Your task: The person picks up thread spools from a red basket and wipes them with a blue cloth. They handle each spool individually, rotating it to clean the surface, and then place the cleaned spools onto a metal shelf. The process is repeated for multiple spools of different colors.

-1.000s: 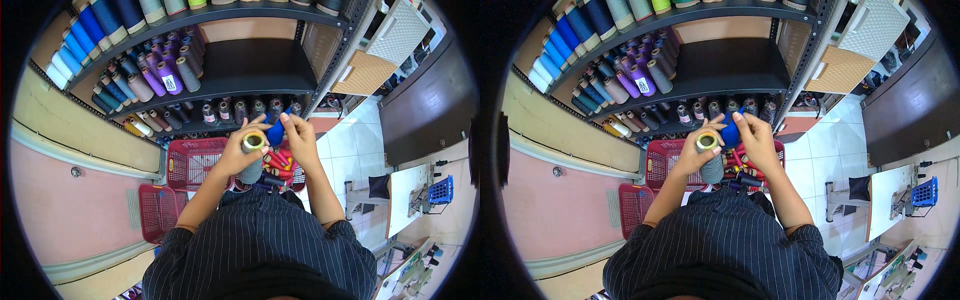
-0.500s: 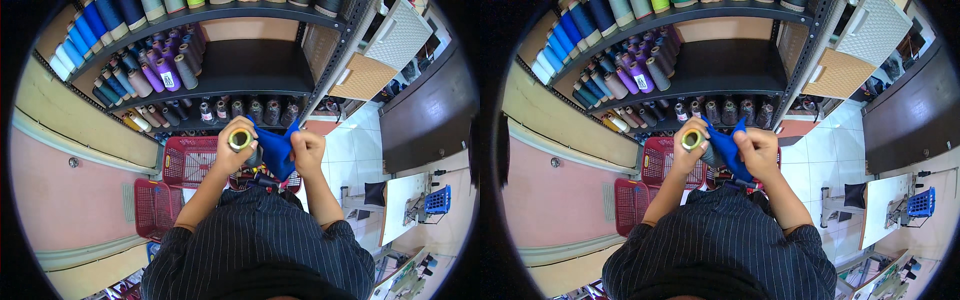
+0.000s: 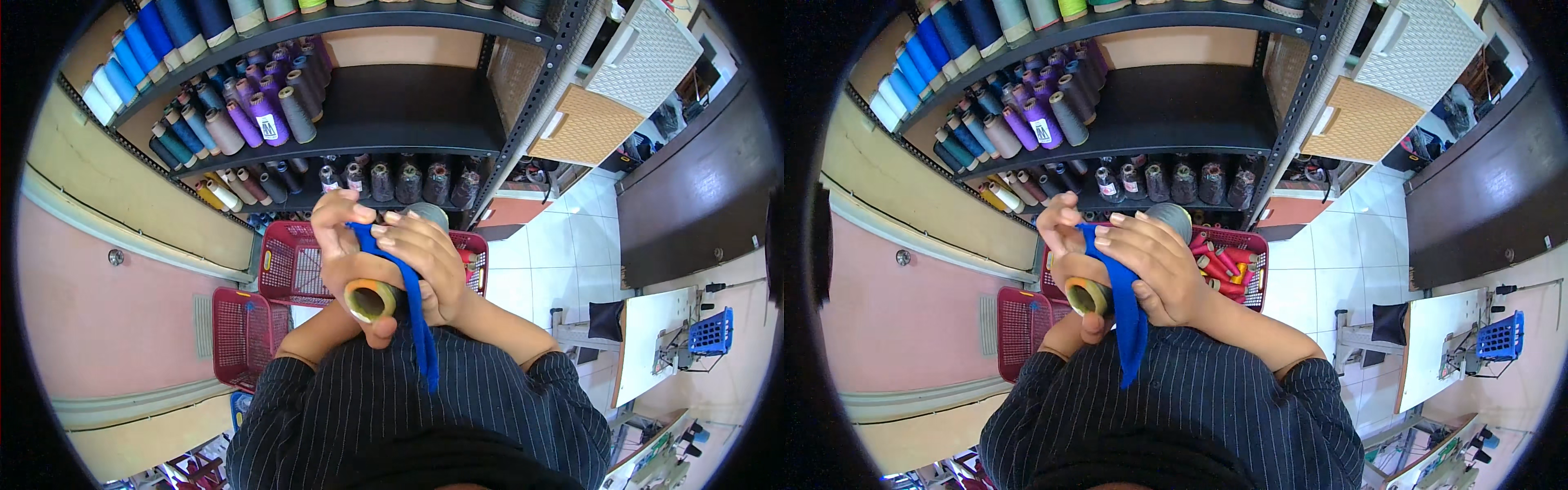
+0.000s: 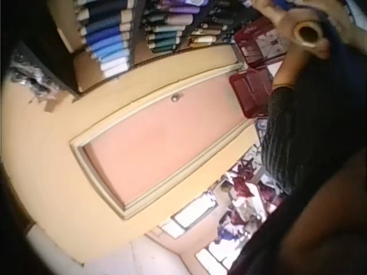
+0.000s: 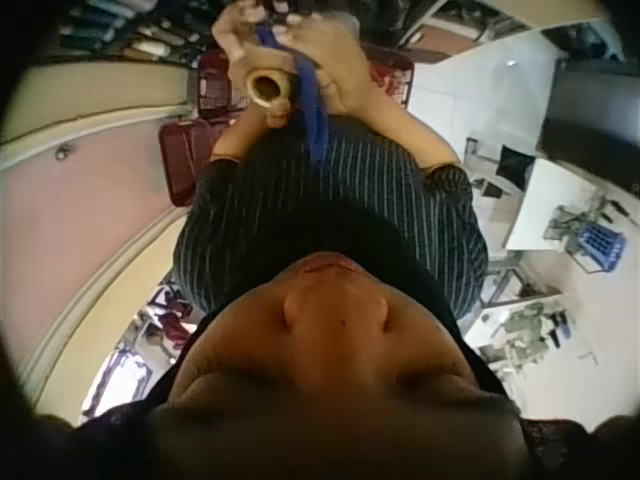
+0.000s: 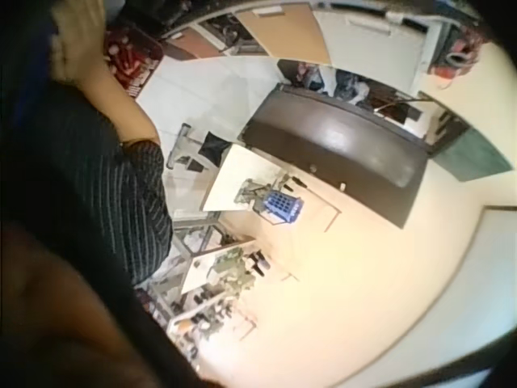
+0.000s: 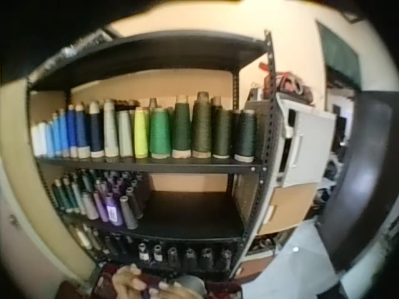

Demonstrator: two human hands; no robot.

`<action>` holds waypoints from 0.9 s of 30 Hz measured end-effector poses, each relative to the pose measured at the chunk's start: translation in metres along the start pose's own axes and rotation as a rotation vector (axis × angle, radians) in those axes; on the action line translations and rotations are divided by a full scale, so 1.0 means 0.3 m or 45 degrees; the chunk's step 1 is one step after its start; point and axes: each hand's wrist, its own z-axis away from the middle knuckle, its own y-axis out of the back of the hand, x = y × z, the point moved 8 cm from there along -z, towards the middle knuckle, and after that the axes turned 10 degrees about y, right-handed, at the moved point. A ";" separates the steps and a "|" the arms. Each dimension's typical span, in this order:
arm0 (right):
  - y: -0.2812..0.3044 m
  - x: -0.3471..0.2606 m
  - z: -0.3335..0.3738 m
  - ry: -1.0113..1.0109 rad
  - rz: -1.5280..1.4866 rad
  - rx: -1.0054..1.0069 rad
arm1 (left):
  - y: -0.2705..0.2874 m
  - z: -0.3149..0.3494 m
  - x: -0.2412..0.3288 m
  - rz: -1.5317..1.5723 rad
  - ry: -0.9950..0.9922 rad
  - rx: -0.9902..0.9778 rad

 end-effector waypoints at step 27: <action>-0.004 0.057 0.065 -0.218 -0.223 -0.129 | -0.031 0.060 0.075 0.009 -0.122 -0.218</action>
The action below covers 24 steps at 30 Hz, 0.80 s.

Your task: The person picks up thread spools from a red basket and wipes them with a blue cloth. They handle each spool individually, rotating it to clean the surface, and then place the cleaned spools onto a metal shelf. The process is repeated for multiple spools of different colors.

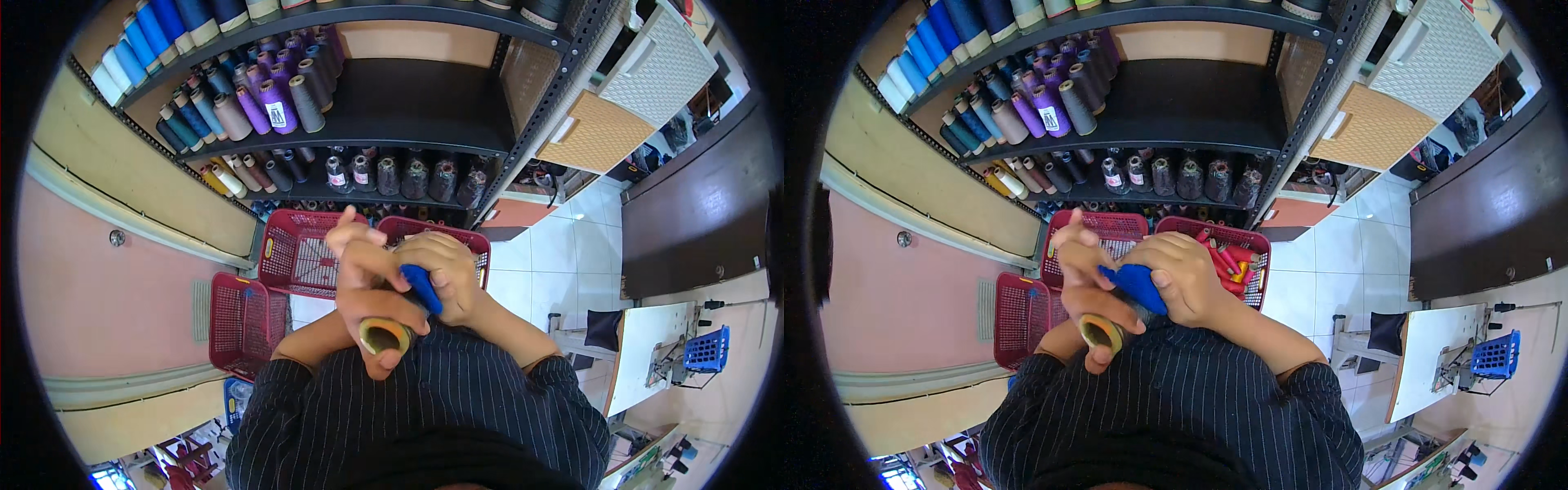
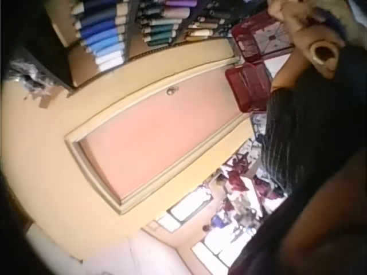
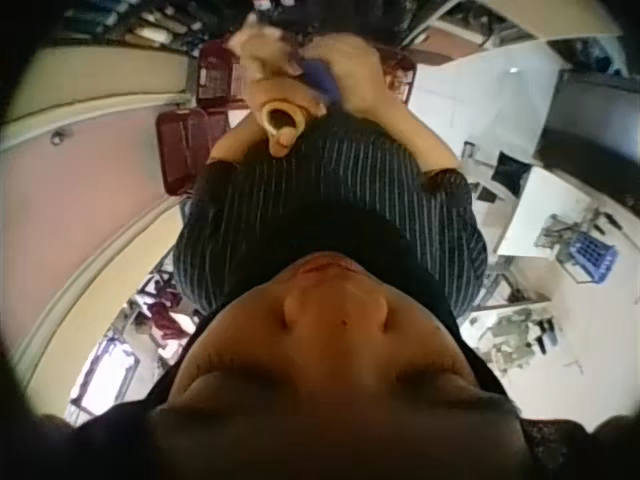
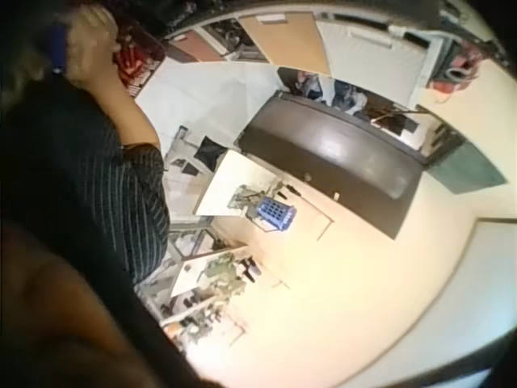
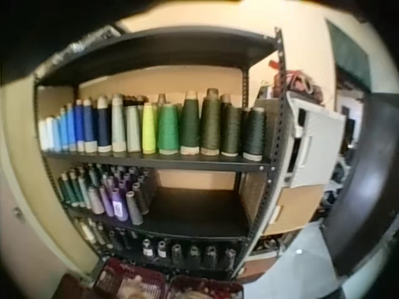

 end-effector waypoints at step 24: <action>-0.082 0.320 0.298 -0.861 -1.312 0.563 | 0.025 0.066 -0.184 0.503 0.394 0.754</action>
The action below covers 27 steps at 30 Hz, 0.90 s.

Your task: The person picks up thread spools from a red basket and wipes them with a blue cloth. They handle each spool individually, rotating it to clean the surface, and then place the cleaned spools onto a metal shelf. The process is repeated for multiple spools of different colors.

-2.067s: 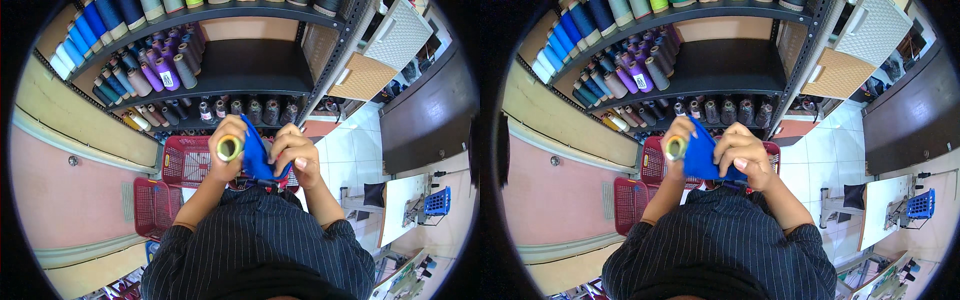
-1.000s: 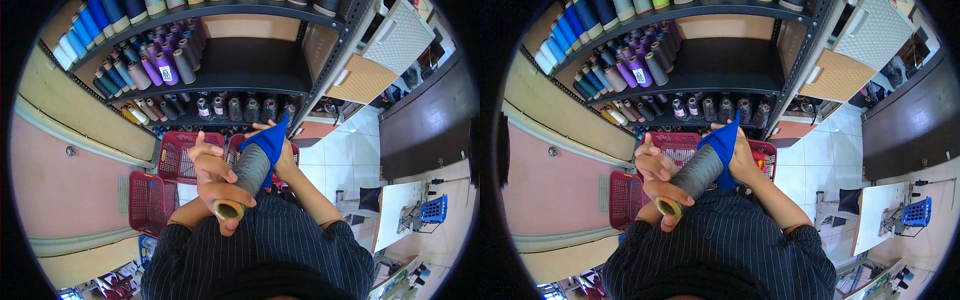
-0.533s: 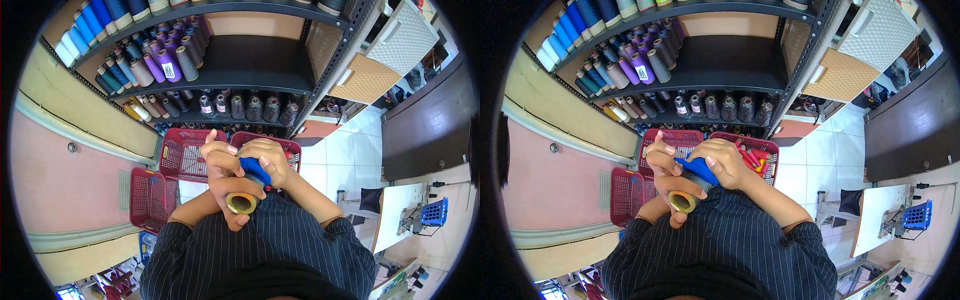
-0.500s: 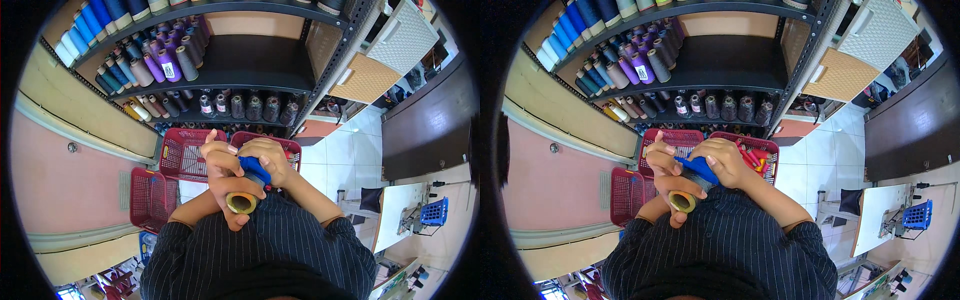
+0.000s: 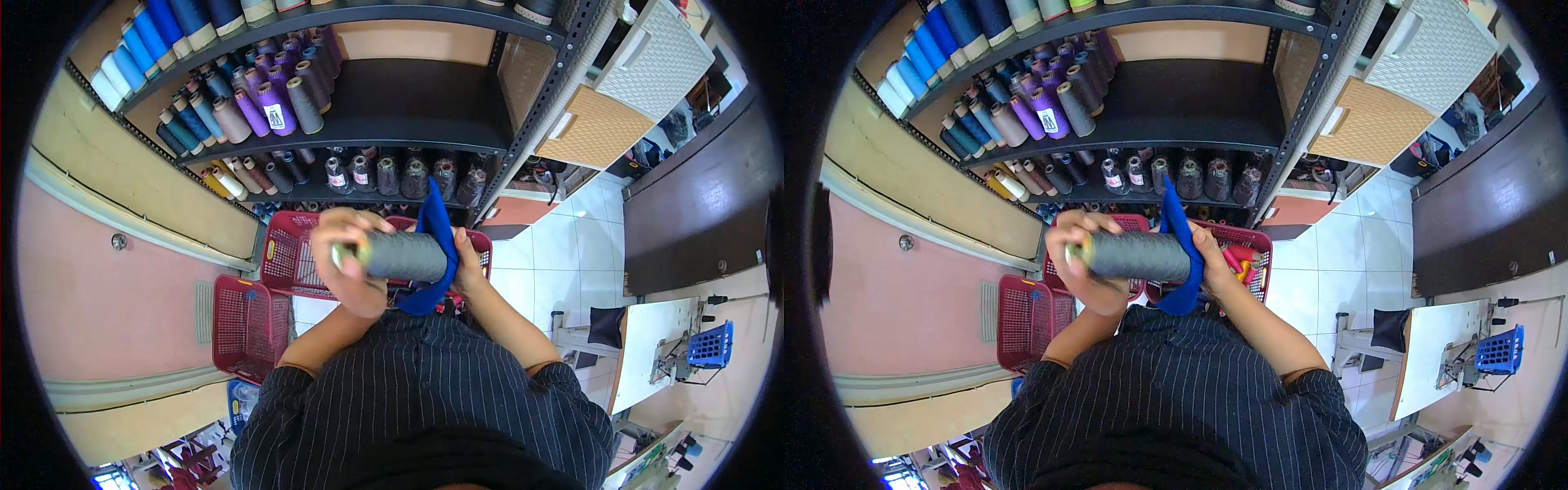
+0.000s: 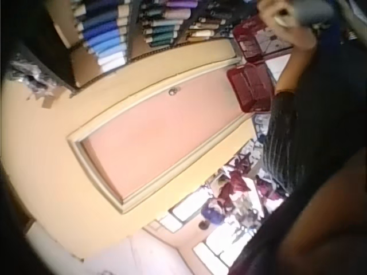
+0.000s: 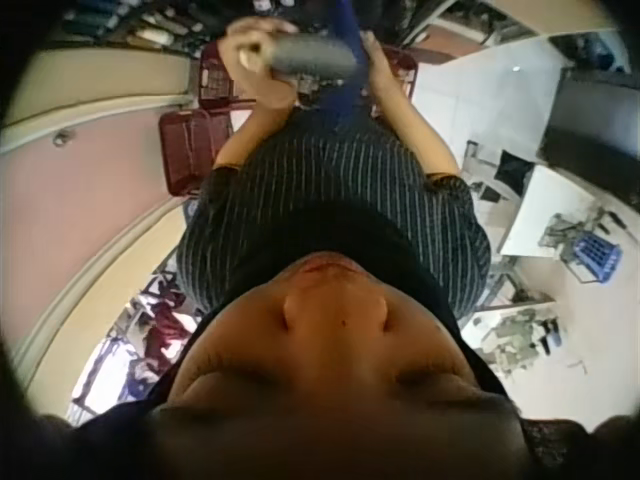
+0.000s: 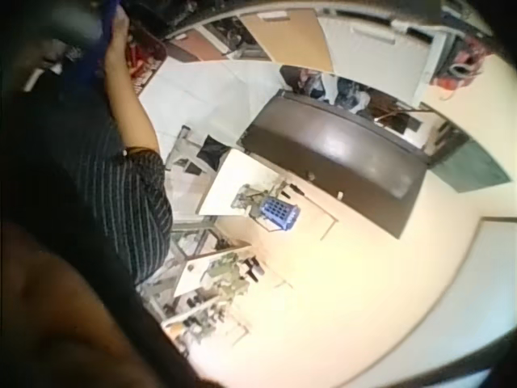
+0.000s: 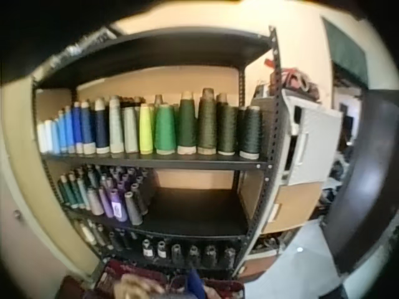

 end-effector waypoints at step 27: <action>0.048 0.031 0.085 0.079 0.732 -0.251 | -0.037 0.081 0.079 -0.316 -0.366 -0.650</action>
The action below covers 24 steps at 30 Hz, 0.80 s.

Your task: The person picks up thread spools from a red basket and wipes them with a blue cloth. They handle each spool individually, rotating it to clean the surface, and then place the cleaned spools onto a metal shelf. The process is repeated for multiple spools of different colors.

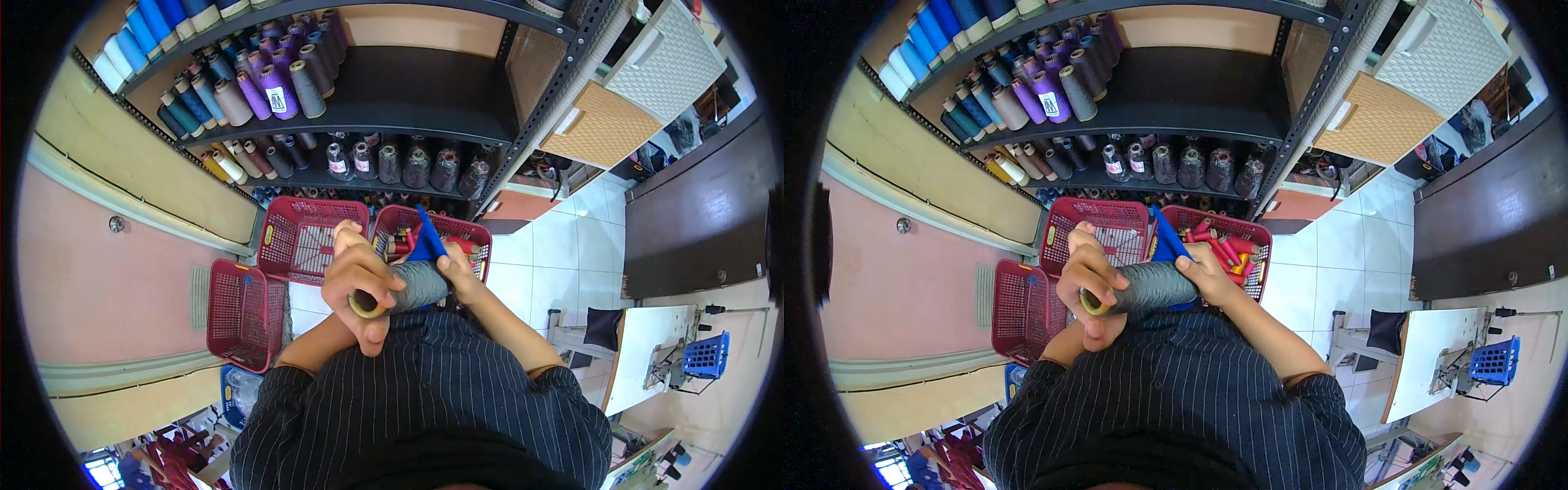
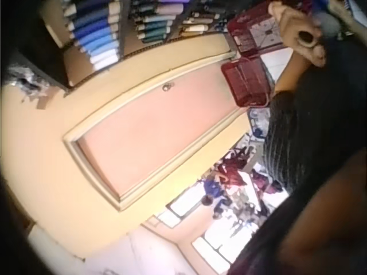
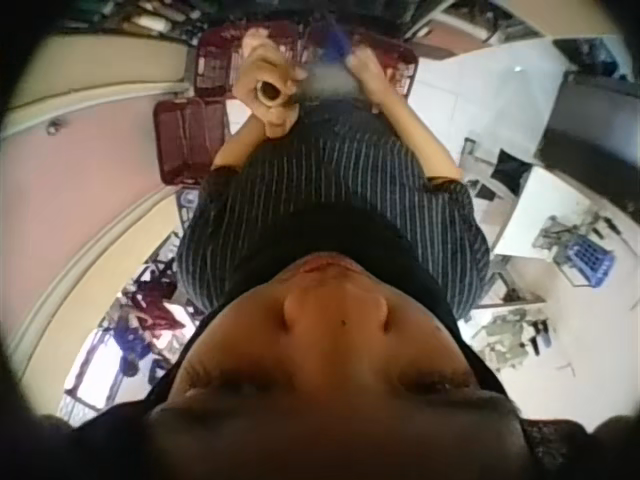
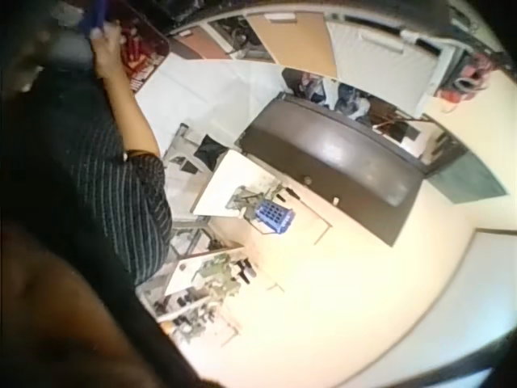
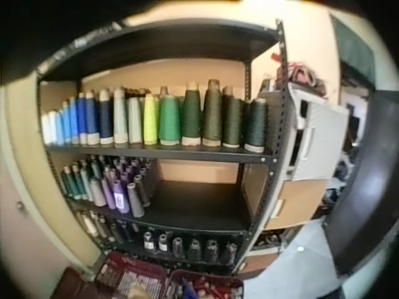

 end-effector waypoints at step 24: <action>-0.236 0.180 -0.024 -0.641 -0.525 0.350 | 0.251 0.055 0.120 0.205 -0.087 -0.093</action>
